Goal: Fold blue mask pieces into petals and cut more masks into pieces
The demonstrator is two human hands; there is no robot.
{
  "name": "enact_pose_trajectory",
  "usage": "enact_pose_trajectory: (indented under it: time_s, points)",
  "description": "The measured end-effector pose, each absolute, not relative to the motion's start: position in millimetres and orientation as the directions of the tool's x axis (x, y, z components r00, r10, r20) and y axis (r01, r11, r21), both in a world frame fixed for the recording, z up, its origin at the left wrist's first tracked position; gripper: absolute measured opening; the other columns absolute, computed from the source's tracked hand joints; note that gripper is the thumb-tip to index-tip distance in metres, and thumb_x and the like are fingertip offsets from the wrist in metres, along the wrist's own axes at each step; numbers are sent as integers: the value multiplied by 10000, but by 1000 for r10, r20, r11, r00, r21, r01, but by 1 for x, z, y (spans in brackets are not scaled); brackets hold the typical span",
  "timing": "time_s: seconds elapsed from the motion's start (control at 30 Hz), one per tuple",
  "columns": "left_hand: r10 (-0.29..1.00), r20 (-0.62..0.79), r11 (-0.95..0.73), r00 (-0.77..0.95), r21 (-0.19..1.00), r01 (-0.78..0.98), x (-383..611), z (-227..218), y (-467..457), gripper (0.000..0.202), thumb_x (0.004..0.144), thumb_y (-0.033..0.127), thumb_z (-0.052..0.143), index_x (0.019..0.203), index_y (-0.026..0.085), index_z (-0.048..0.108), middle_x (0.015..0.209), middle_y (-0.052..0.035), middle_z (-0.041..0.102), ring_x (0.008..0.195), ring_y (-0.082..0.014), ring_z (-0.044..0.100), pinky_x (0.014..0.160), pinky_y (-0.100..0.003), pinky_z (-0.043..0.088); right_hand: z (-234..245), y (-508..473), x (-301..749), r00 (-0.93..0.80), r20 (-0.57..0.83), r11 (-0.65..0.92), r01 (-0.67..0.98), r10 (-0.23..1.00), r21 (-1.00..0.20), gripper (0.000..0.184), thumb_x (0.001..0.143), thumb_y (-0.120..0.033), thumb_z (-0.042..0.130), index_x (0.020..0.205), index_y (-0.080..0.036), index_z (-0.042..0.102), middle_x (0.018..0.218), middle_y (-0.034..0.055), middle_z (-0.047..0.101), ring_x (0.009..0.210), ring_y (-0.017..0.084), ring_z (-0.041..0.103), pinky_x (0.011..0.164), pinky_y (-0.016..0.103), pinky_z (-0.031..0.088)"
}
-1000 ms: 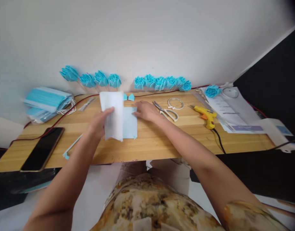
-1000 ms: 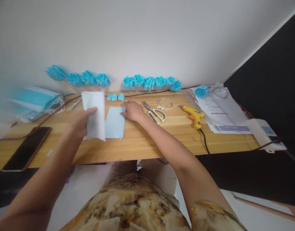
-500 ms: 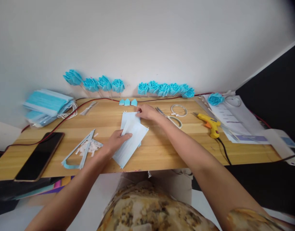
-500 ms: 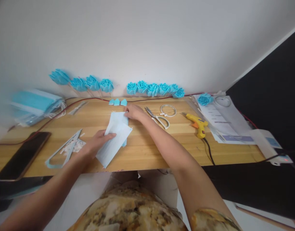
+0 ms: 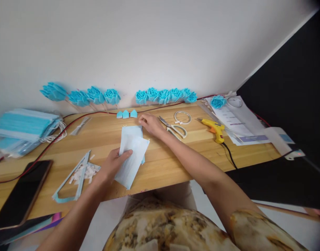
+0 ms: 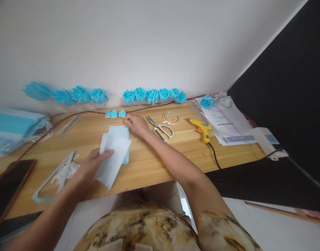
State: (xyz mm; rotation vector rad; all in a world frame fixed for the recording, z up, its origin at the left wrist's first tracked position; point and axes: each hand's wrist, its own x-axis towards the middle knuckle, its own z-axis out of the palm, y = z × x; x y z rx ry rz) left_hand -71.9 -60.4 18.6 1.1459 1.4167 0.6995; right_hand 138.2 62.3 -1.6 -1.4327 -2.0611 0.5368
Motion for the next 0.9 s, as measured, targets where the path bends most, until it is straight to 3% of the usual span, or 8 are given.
enact_pose_trajectory:
  time_s: [0.1, 0.17, 0.23, 0.33, 0.43, 0.67, 0.8, 0.9]
  points:
    - [913, -408, 404, 17, 908, 110, -73, 28, -49, 515, 608, 610, 811, 775, 139, 684, 660, -40, 664, 554, -186, 575, 511, -274, 421, 14, 51, 148, -210, 191, 247, 285, 959, -926, 380, 994, -480, 440, 999, -183, 678, 1009, 58, 707, 870, 165, 609, 729, 266, 472]
    - [940, -340, 341, -32, 940, 23, -68, 32, -35, 523, 597, 586, 831, 832, 136, 709, 724, -55, 701, 616, -203, 621, 555, -283, 470, 26, 40, 155, -304, 124, 117, -41, 945, -992, 500, 965, -617, 429, 1049, -193, 680, 1039, 72, 703, 857, 164, 615, 664, 255, 480]
    - [966, -256, 255, -29, 966, -34, -57, 37, -17, 526, 576, 545, 854, 878, 135, 724, 810, -69, 735, 680, -208, 648, 607, -285, 498, 36, 30, 162, -408, 124, 49, -191, 905, -980, 556, 921, -695, 462, 1037, -201, 690, 1040, 76, 700, 883, 172, 623, 670, 262, 497]
    - [970, -234, 237, 62, 971, -44, -31, 43, 3, 522, 553, 533, 853, 858, 128, 727, 800, -83, 741, 691, -225, 660, 616, -303, 510, 44, 22, 170, -432, 131, 74, -148, 892, -986, 520, 813, -692, 643, 939, -192, 706, 920, 43, 694, 830, 165, 616, 693, 273, 500]
    - [958, -248, 241, 144, 968, 63, -6, 46, 12, 451, 589, 501, 831, 828, 135, 722, 773, -78, 731, 674, -223, 652, 591, -301, 483, 46, 24, 177, -254, 119, 112, -41, 960, -993, 425, 713, -558, 801, 849, -167, 702, 757, -4, 655, 701, 134, 575, 651, 258, 458]
    - [926, -254, 220, 281, 965, 145, 2, 28, 13, 318, 613, 388, 836, 809, 157, 739, 804, -68, 753, 753, -238, 669, 678, -335, 508, 34, 43, 188, 133, 75, 102, -214, 988, -971, 416, 619, -493, 847, 858, -187, 697, 780, 1, 688, 700, 148, 606, 678, 276, 500]
    - [932, -247, 242, 265, 969, 53, -3, 16, 15, 417, 602, 417, 862, 884, 129, 755, 880, -99, 773, 816, -260, 693, 720, -360, 532, 21, 43, 191, 26, 62, 67, -302, 998, -951, 493, 671, -628, 779, 905, -202, 694, 848, 17, 711, 750, 159, 634, 675, 277, 513]
    - [943, -230, 249, 240, 967, -48, -2, 11, 16, 529, 574, 441, 892, 962, 105, 764, 962, -124, 780, 873, -266, 706, 769, -370, 553, 12, 37, 188, -129, 62, 34, -210, 990, -977, 489, 690, -637, 768, 872, -187, 707, 800, 11, 694, 676, 137, 595, 603, 262, 474]
